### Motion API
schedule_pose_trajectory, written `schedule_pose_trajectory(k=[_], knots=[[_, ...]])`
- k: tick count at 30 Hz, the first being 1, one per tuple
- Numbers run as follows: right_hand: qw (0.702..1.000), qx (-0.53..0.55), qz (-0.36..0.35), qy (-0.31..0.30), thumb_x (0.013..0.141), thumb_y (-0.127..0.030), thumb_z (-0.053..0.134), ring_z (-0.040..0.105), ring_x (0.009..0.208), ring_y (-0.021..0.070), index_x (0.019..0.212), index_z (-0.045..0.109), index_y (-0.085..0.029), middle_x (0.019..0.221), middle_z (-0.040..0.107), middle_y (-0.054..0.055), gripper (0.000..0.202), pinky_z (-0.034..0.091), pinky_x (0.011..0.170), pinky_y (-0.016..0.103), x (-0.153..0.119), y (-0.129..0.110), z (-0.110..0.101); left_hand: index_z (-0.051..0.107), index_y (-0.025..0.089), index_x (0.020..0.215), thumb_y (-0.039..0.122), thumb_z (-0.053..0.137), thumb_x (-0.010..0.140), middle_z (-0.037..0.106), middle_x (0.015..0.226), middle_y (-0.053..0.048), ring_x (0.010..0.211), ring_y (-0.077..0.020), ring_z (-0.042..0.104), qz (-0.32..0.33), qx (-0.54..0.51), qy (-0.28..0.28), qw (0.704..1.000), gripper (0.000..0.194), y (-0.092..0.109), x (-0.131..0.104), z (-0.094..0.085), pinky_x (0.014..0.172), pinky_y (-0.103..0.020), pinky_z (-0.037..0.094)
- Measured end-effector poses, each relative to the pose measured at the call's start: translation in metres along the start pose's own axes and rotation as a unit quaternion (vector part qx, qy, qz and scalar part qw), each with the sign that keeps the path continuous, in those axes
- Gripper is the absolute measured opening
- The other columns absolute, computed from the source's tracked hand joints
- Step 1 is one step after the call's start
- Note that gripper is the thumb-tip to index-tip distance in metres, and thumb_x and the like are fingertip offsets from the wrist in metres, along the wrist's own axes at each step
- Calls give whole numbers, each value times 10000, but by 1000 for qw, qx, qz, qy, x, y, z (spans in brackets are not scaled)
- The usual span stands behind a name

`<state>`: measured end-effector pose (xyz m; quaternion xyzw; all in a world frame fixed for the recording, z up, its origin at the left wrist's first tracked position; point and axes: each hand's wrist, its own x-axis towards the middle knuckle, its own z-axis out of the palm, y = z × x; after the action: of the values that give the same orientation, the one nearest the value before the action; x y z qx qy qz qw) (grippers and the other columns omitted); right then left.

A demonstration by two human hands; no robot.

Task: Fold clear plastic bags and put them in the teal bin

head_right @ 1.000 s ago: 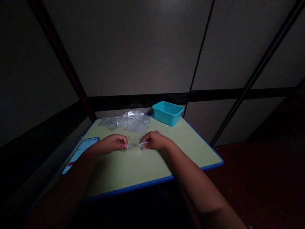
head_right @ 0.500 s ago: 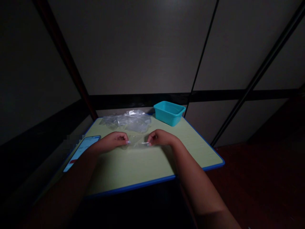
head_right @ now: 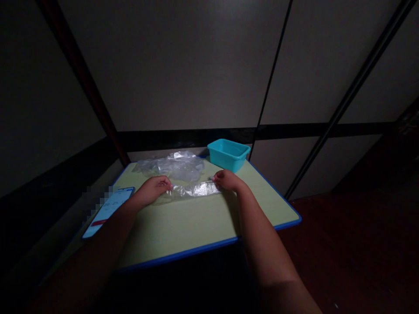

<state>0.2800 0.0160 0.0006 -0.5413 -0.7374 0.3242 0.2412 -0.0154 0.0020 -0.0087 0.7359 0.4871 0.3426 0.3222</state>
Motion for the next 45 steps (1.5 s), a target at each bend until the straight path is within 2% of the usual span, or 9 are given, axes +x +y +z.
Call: schedule_pose_trajectory(k=[4,8,11,14,19,24,31,38,45], knots=[[999,8,12,31,770,-336,547,459,507,91,731,545,-143,564,543,1,197,342,484,199,3,2,5,562,177,621,375,580,655,580,609,6,626,-151,541,14,15,-5,1000,202,-1,2,4,591,-252,404],[1000,11,-13,-4,789,-484,518,464,523,91,770,567,-136,614,570,13,352,361,514,211,4,4,6,566,176,608,358,572,653,587,604,1,621,-152,539,8,27,-4,1000,187,-3,3,5,583,-252,404],[997,32,-47,-48,702,-521,609,505,604,105,804,594,-123,695,608,27,411,397,584,226,3,6,4,571,178,617,362,572,647,593,614,-1,635,-158,544,0,32,-1,999,186,-6,4,5,591,-255,409],[993,39,-55,-93,631,-476,683,536,658,118,840,623,-119,747,633,33,417,419,640,243,4,9,2,569,182,620,371,572,640,594,620,-2,643,-162,547,-4,33,0,999,190,-7,4,4,598,-258,411],[993,39,-40,-102,617,-319,709,553,659,120,866,622,-125,725,634,20,327,422,638,239,5,13,1,556,184,613,406,575,639,592,619,-6,639,-161,544,-1,24,-1,1000,224,-5,3,2,604,-262,409],[997,43,7,-67,679,-149,613,514,562,96,923,575,-128,628,588,-8,248,378,525,198,4,10,2,557,182,619,413,570,634,569,603,1,610,-154,525,-4,26,-4,1000,232,-5,3,1,565,-251,391],[999,-2,-16,-34,706,-175,580,424,472,76,956,578,-141,515,498,-57,252,319,479,191,4,6,4,556,179,618,383,557,625,527,560,19,565,-148,509,-12,34,-5,999,204,-10,4,5,522,-237,360],[997,-72,-24,-5,704,-165,551,473,563,92,716,642,-116,609,599,3,104,364,572,211,7,7,5,546,180,604,367,556,628,533,562,17,577,-146,509,-14,47,-4,999,189,-8,4,4,532,-234,369],[993,-116,-13,32,727,-141,558,512,618,106,861,660,-112,722,652,35,171,368,577,198,9,7,7,540,179,624,357,530,657,551,587,11,596,-144,529,-20,68,12,997,182,-10,4,5,550,-233,389]])
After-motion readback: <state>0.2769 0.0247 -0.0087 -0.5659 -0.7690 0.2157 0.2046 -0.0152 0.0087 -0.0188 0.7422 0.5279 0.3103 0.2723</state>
